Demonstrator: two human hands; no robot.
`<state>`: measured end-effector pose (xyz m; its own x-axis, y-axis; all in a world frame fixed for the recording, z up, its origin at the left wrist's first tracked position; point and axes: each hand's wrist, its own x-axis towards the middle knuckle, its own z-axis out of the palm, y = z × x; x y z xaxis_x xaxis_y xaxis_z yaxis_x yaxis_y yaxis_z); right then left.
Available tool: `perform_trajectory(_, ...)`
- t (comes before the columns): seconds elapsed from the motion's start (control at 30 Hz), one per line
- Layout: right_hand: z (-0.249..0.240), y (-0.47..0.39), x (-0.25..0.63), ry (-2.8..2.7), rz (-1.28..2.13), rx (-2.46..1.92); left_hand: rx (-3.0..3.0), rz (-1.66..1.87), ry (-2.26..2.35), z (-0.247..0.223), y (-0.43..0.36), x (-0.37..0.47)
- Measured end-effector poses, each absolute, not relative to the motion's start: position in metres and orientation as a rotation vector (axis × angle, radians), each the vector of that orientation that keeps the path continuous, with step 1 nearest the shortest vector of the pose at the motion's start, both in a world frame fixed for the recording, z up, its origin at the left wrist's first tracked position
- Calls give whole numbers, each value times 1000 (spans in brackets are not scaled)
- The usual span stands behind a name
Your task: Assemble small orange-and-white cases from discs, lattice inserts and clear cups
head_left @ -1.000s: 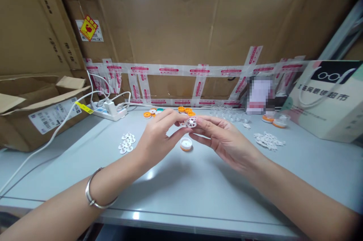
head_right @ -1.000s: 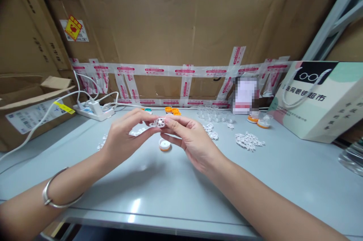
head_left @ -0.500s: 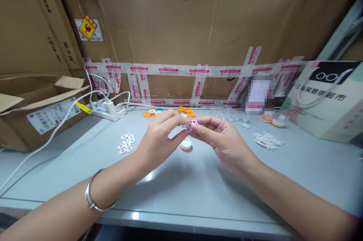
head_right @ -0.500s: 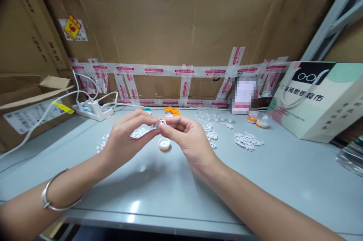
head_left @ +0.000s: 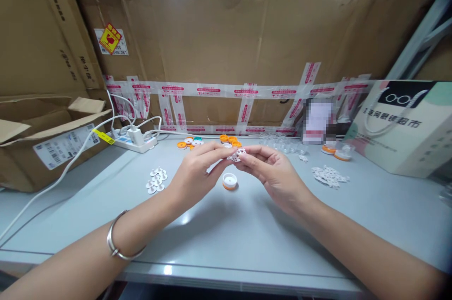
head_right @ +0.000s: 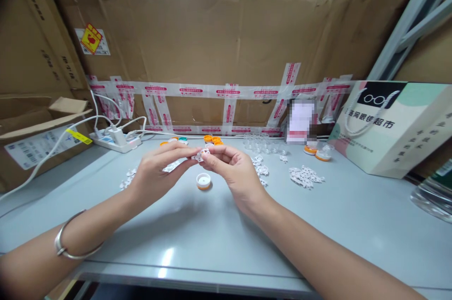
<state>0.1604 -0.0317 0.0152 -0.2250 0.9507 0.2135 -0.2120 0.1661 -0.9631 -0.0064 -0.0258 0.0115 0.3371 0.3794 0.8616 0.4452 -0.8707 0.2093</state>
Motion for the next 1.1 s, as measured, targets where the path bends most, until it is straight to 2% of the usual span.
perform_trajectory(0.13, 22, -21, 170, -1422, 1294, -800, -2507, -1649, -860, 12, -26, -7)
perform_trajectory(0.2, 28, -4, 193, -1524, 1120, -876, -2498, -1673, -931, 13, -26, -8)
perform_trajectory(0.33, 30, 45, 262, -1731, 545, -1481, -2502, -1699, -1029, 13, -26, -10)
perform_trajectory(0.43, 16, 72, 297, -1882, 509, -1850, -2517, -1691, -1061, 11, -24, -10)
perform_trajectory(0.5, 6, 81, 302, -1921, 547, -1885, -2530, -1680, -1066, 9, -24, -10)
perform_trajectory(0.73, -11, 84, 287, -1902, 558, -1822, -2561, -1678, -1028, 8, -22, -11)
perform_trajectory(0.93, -3, 78, 280, -1820, 474, -1717, -2574, -1693, -1007, 6, -21, -10)
perform_trajectory(1.03, 10, 57, 255, -1768, 430, -1506, -2592, -1727, -1024, 6, -22, -8)
perform_trajectory(1.1, 17, 37, 230, -1674, 526, -1187, -2635, -1724, -1055, 6, -24, -7)
